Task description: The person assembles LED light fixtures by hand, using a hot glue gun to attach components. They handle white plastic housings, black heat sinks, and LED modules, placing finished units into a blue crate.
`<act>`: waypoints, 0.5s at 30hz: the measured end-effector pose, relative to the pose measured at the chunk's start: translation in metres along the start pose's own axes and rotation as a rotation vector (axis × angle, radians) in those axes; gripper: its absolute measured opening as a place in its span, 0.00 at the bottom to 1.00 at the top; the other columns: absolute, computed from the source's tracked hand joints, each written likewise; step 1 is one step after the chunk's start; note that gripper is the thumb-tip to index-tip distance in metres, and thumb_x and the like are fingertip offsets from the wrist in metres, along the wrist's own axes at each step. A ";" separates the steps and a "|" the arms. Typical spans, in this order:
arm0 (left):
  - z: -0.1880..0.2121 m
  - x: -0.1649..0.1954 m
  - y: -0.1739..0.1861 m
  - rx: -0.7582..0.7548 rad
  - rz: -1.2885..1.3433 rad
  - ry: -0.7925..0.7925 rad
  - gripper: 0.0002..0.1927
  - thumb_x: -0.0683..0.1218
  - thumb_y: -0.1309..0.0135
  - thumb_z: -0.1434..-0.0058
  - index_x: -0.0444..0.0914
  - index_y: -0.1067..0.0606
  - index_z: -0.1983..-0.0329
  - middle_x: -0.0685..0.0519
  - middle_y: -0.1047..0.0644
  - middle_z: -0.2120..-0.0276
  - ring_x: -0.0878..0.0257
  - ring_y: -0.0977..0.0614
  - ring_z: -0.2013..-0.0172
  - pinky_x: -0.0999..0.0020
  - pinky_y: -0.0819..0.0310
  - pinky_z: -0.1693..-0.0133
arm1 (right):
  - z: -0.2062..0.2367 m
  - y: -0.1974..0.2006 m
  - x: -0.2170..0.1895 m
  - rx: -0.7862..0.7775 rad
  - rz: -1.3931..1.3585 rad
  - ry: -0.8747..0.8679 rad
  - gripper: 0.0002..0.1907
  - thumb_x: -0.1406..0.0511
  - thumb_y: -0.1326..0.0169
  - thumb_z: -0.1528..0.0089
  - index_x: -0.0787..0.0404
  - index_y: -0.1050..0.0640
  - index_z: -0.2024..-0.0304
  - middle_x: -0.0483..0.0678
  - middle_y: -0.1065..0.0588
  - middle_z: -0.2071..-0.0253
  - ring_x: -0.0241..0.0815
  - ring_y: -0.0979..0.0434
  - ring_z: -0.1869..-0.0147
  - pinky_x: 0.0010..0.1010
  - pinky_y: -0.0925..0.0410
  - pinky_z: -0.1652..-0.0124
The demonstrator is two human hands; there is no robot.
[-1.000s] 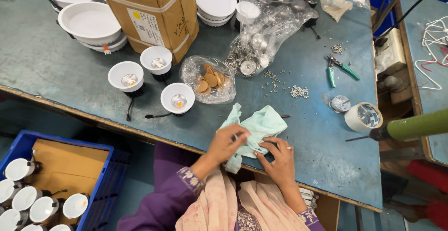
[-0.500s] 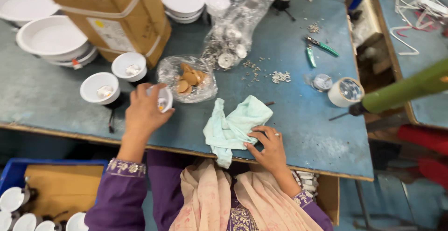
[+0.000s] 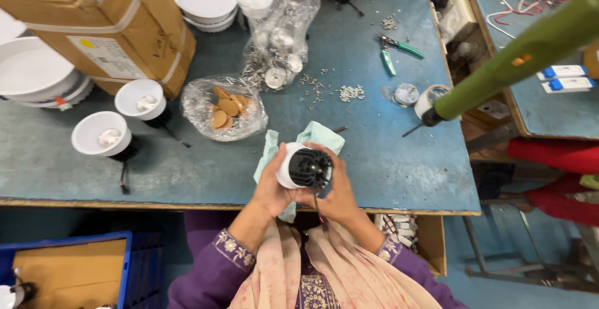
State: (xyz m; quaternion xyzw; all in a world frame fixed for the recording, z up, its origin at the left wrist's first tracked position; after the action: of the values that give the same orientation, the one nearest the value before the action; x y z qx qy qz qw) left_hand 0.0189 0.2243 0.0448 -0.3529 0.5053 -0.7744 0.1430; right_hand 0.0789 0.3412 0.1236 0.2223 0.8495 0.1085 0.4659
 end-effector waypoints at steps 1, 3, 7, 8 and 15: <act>-0.005 -0.004 0.005 0.063 -0.080 -0.007 0.29 0.64 0.54 0.32 0.39 0.30 0.39 0.48 0.21 0.51 0.54 0.19 0.51 0.53 0.22 0.53 | -0.001 -0.002 0.001 -0.005 0.012 -0.015 0.49 0.54 0.28 0.49 0.65 0.36 0.32 0.54 0.30 0.33 0.56 0.32 0.31 0.42 0.41 0.32; -0.012 -0.004 0.015 0.191 -0.244 -0.032 0.30 0.63 0.54 0.28 0.36 0.29 0.36 0.48 0.21 0.49 0.56 0.20 0.49 0.61 0.24 0.51 | -0.002 -0.002 0.007 -0.020 0.060 -0.080 0.45 0.55 0.26 0.51 0.63 0.30 0.36 0.53 0.26 0.36 0.53 0.27 0.34 0.42 0.37 0.34; 0.009 0.038 0.004 0.183 -1.079 -0.505 0.24 0.54 0.51 0.29 0.39 0.29 0.35 0.48 0.20 0.48 0.57 0.19 0.47 0.67 0.26 0.48 | -0.002 0.000 0.033 0.020 0.093 -0.246 0.45 0.54 0.25 0.55 0.63 0.28 0.40 0.52 0.24 0.43 0.50 0.24 0.38 0.41 0.32 0.39; 0.016 0.041 0.004 0.156 -1.085 -0.514 0.24 0.51 0.49 0.32 0.39 0.31 0.34 0.48 0.20 0.47 0.57 0.20 0.46 0.66 0.25 0.48 | -0.003 0.000 0.038 0.019 0.110 -0.249 0.47 0.54 0.24 0.56 0.64 0.29 0.40 0.53 0.24 0.44 0.51 0.25 0.38 0.42 0.33 0.40; 0.047 0.052 -0.025 0.061 -1.468 -0.792 0.33 0.42 0.41 0.44 0.36 0.33 0.34 0.41 0.28 0.38 0.45 0.28 0.35 0.58 0.38 0.36 | -0.011 -0.011 0.065 -0.097 0.299 -0.247 0.48 0.53 0.23 0.59 0.64 0.28 0.42 0.55 0.25 0.47 0.54 0.27 0.41 0.46 0.37 0.40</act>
State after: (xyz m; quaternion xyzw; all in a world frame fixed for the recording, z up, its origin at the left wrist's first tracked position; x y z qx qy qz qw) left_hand 0.0176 0.1739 0.0991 -0.8348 0.0381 -0.5026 -0.2214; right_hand 0.0361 0.3628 0.0770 0.3348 0.7374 0.1891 0.5554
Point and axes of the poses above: each hand's wrist, its own z-axis away from the middle knuckle, its own y-axis out of the back of the hand, x = y × z, the point moved 7 cm from there along -z, towards the middle knuckle
